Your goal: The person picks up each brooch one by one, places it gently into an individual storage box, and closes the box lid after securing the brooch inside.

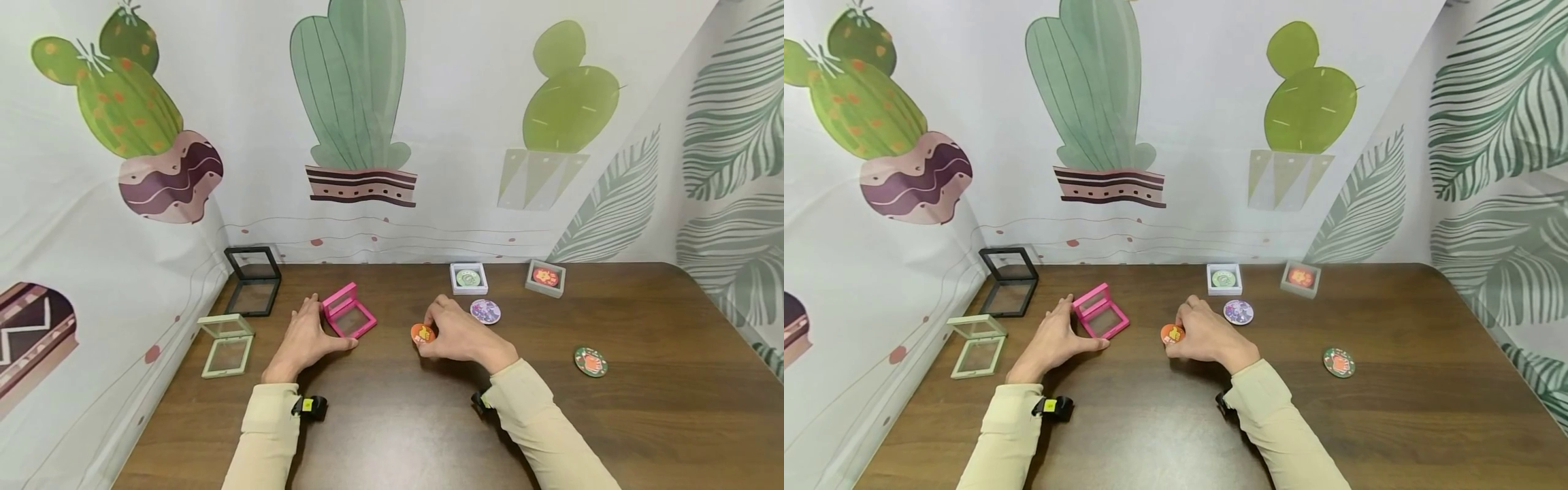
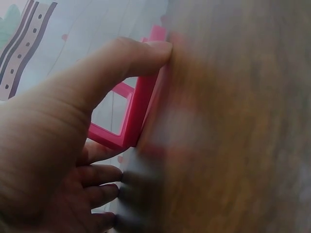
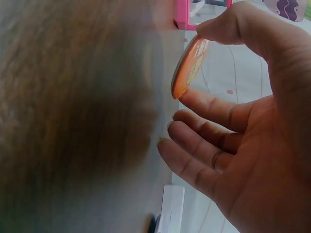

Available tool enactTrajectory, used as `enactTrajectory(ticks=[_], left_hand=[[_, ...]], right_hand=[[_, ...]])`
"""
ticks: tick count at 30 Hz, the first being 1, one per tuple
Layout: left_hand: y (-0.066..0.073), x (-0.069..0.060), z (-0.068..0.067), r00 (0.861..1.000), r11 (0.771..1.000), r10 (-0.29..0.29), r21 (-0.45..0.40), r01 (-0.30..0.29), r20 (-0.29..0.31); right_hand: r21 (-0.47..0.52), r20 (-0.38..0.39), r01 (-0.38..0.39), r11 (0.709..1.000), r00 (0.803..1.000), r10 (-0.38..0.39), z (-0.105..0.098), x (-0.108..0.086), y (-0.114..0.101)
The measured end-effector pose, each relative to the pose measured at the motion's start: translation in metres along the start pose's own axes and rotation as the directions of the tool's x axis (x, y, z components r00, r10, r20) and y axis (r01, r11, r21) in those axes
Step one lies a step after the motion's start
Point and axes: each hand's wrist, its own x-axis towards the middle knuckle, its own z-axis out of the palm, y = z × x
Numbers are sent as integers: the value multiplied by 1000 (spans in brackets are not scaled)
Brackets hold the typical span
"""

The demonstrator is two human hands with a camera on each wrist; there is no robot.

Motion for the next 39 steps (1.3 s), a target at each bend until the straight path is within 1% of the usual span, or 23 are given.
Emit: enactTrajectory(ticks=[6, 11, 22, 32, 39], left_hand=[[0, 0, 0, 1000, 1000, -9, -3, 9, 8], [0, -1, -1, 1000, 1000, -12, 1, 12, 3], [-1, 0, 1, 1000, 1000, -1, 23, 1, -1], [0, -1, 2, 1000, 1000, 1, 14, -1, 12], [1, -2, 2, 1000, 1000, -1, 3, 1, 12]], right_hand=[[6, 6, -7, 1000, 1000, 7, 0, -1, 2], [2, 9, -18, 1000, 1000, 18, -1, -1, 3], [14, 2, -10, 1000, 1000, 10, 2, 4, 2], [23, 0, 1, 1000, 1000, -1, 6, 8, 0], [22, 6, -16, 1000, 1000, 16, 8, 11, -5]])
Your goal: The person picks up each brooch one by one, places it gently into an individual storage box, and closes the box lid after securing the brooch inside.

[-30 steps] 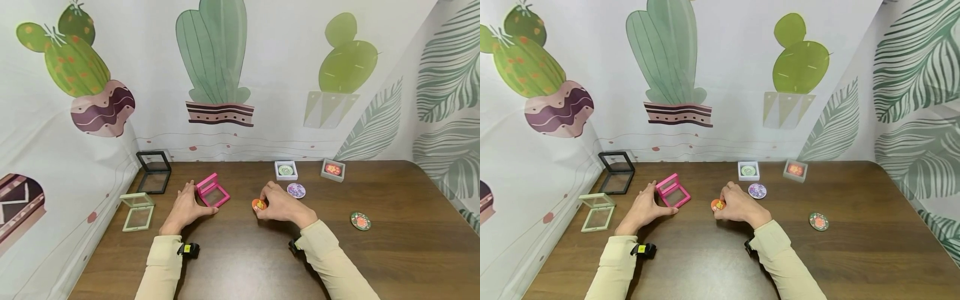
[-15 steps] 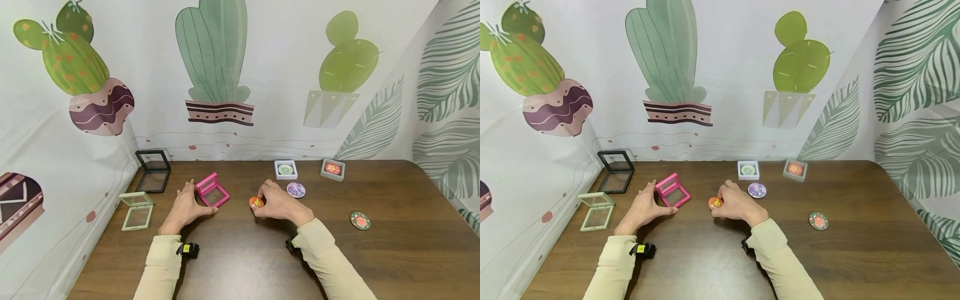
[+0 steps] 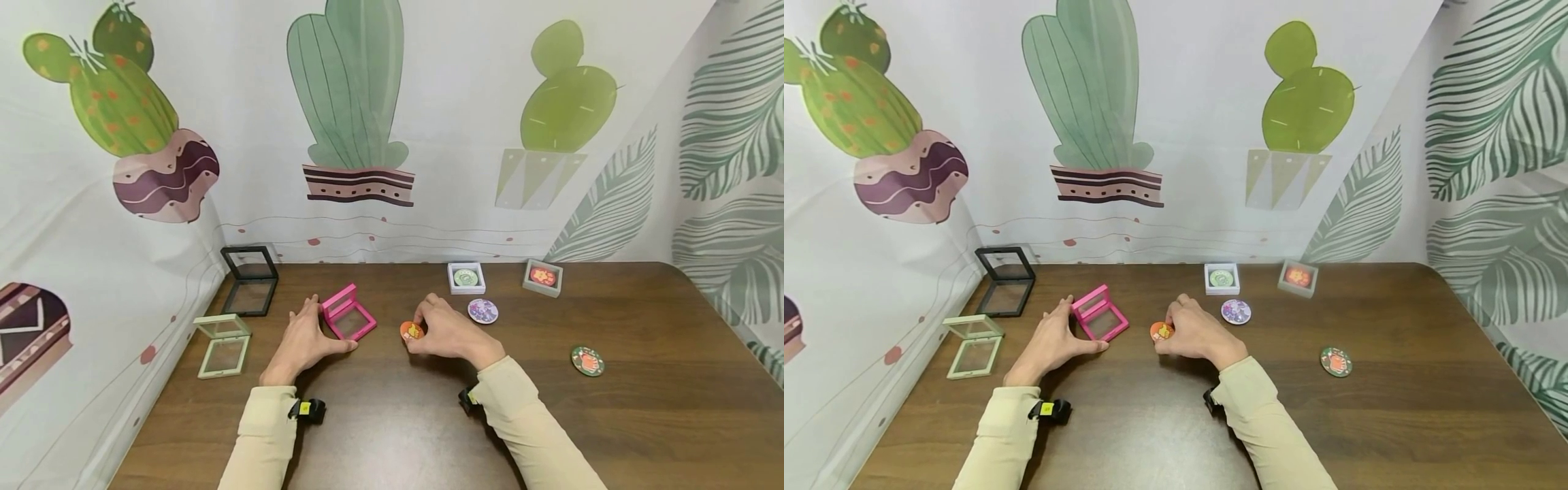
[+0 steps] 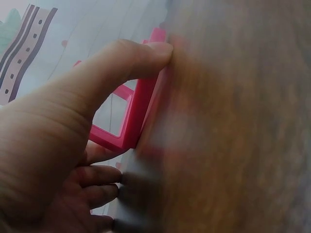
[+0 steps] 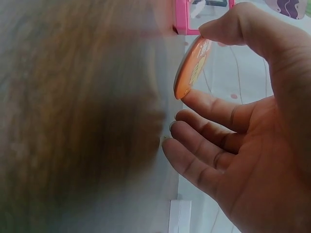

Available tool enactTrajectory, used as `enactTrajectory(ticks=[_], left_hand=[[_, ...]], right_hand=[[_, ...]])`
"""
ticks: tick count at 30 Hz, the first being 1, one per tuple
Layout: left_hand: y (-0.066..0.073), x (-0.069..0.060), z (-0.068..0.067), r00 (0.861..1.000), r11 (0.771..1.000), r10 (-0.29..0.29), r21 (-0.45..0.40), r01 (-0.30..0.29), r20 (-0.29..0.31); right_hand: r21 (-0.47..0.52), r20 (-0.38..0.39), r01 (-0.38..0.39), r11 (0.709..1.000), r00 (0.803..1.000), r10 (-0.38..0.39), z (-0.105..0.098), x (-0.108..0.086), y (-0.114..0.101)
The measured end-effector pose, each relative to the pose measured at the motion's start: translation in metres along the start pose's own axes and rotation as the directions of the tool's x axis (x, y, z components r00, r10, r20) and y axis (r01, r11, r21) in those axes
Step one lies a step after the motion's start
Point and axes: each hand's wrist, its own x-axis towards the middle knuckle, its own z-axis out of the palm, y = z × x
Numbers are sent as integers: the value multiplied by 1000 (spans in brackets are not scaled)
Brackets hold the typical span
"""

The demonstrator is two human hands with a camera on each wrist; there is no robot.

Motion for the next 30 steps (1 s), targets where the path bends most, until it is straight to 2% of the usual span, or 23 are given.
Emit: enactTrajectory(ticks=[7, 17, 30], left_hand=[[2, -1, 0, 1000, 1000, 0, 3, 0, -8], [8, -3, 5, 999, 999, 23, 26, -22, -22], [11, -4, 6, 1000, 1000, 11, 15, -11, -19]], right_hand=[[-10, -6, 19, 1000, 1000, -19, 3, 3, -2], [-14, -8, -10, 1000, 1000, 10, 4, 6, -11], [7, -3, -7, 1000, 1000, 7, 8, 18, -17]])
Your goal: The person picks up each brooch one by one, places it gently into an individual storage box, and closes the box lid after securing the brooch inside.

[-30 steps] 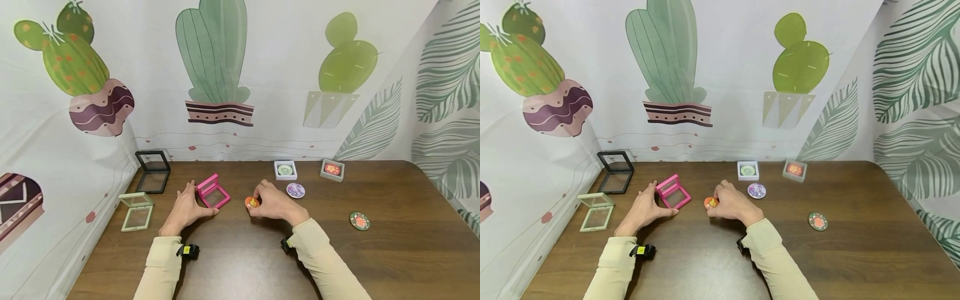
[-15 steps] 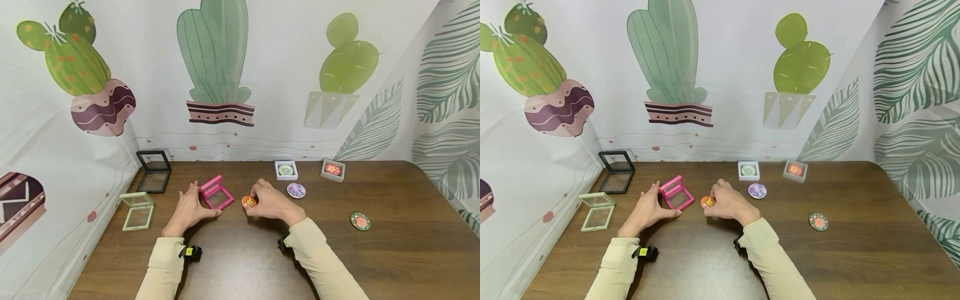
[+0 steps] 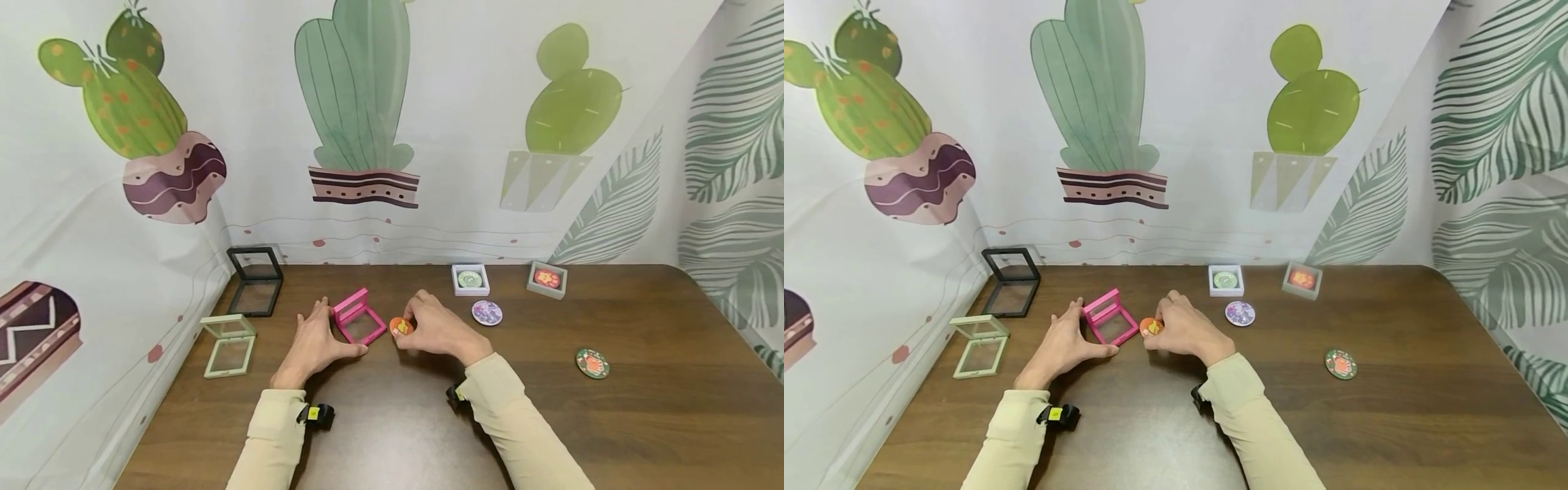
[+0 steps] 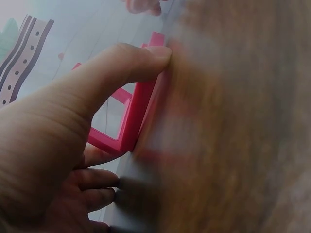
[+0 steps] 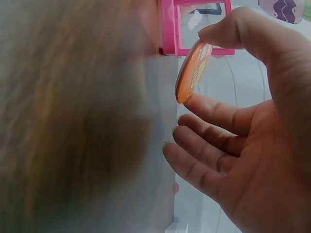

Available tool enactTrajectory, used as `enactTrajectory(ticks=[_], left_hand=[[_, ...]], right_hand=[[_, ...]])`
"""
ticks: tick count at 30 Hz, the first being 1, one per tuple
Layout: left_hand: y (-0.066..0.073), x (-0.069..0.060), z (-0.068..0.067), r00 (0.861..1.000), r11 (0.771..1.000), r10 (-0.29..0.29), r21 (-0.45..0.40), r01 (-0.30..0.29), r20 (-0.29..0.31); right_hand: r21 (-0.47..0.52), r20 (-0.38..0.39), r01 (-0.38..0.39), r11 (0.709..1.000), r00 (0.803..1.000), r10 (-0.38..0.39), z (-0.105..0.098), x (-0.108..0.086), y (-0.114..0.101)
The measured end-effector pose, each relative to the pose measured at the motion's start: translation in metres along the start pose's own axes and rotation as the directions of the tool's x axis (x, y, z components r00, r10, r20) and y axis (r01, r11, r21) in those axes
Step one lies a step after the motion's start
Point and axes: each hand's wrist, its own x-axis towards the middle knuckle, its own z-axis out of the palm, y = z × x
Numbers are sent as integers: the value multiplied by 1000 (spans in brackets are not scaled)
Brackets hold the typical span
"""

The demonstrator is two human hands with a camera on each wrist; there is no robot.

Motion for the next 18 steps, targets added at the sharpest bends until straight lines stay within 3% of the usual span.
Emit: enactTrajectory(ticks=[18], left_hand=[[0, 1, 2, 1000, 1000, 1, 16, -1, -6]], right_hand=[[26, -4, 20, 999, 1000, -20, 8, 21, -15]])
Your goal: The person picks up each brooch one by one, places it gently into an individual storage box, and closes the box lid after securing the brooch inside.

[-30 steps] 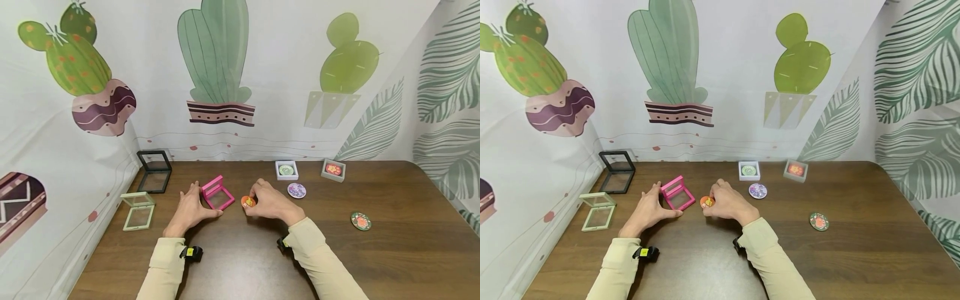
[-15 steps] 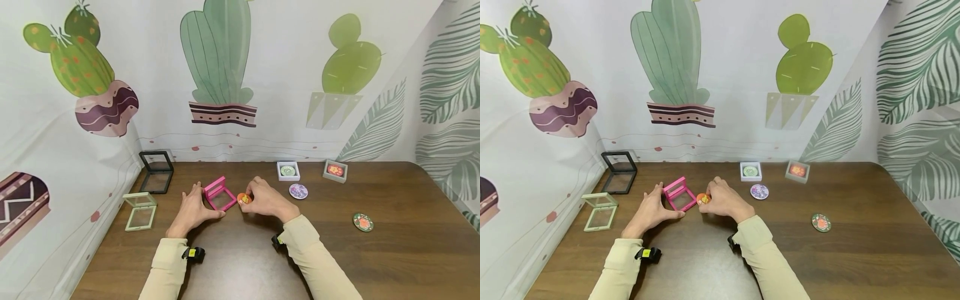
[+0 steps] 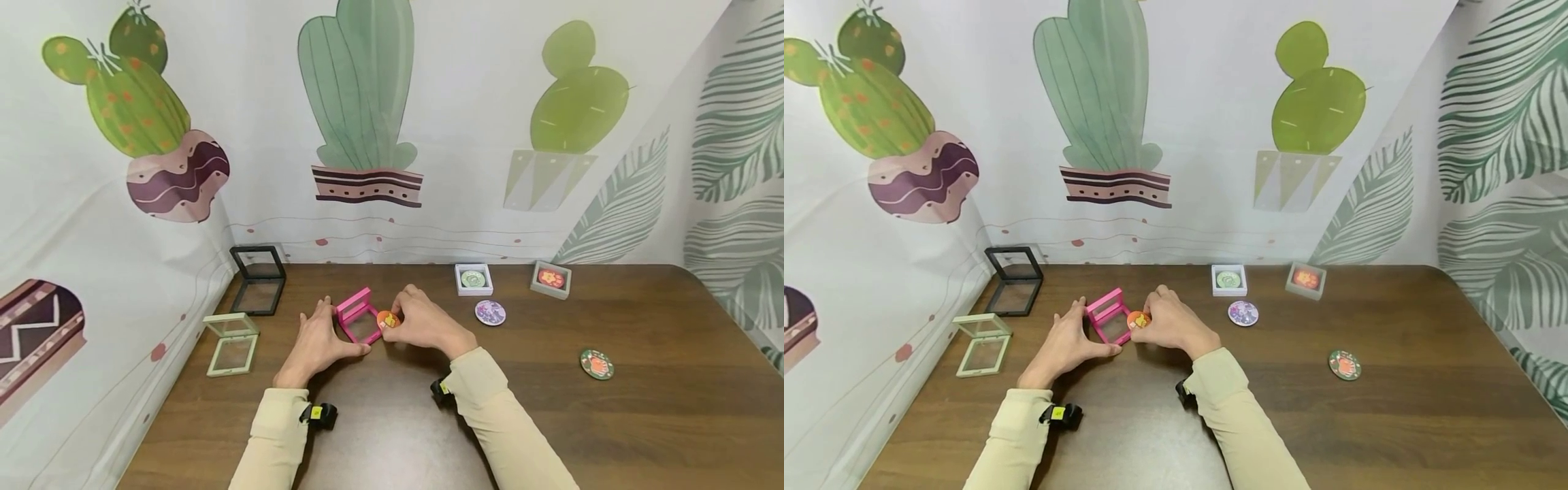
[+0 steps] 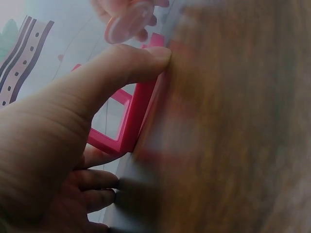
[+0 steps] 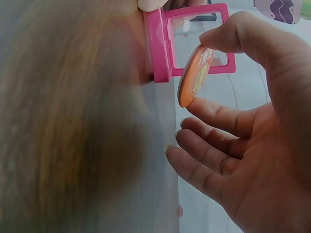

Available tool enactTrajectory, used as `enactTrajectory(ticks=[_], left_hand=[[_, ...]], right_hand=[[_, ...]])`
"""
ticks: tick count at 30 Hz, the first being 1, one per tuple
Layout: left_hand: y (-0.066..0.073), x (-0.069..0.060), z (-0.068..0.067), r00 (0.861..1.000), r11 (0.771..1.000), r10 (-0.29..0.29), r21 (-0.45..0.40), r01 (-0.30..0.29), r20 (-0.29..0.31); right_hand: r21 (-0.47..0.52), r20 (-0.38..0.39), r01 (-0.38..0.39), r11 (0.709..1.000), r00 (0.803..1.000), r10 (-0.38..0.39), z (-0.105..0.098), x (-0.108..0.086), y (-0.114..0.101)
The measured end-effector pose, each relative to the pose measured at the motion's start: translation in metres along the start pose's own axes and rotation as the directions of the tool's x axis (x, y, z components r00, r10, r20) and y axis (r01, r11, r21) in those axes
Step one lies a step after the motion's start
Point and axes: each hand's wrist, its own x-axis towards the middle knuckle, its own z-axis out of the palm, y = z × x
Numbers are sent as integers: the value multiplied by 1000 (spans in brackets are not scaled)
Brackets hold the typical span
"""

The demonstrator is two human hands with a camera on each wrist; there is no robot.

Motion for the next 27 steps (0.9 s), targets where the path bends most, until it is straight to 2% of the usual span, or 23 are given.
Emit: enactTrajectory(ticks=[14, 27], left_hand=[[2, -1, -1, 1000, 1000, 2, -5, -2, -9], [2, -2, 0, 1000, 999, 3, -33, -3, -9]], right_hand=[[48, -7, 21, 999, 1000, -21, 15, 15, -10], [9, -45, 17, 1000, 999, -16, 28, 22, -16]])
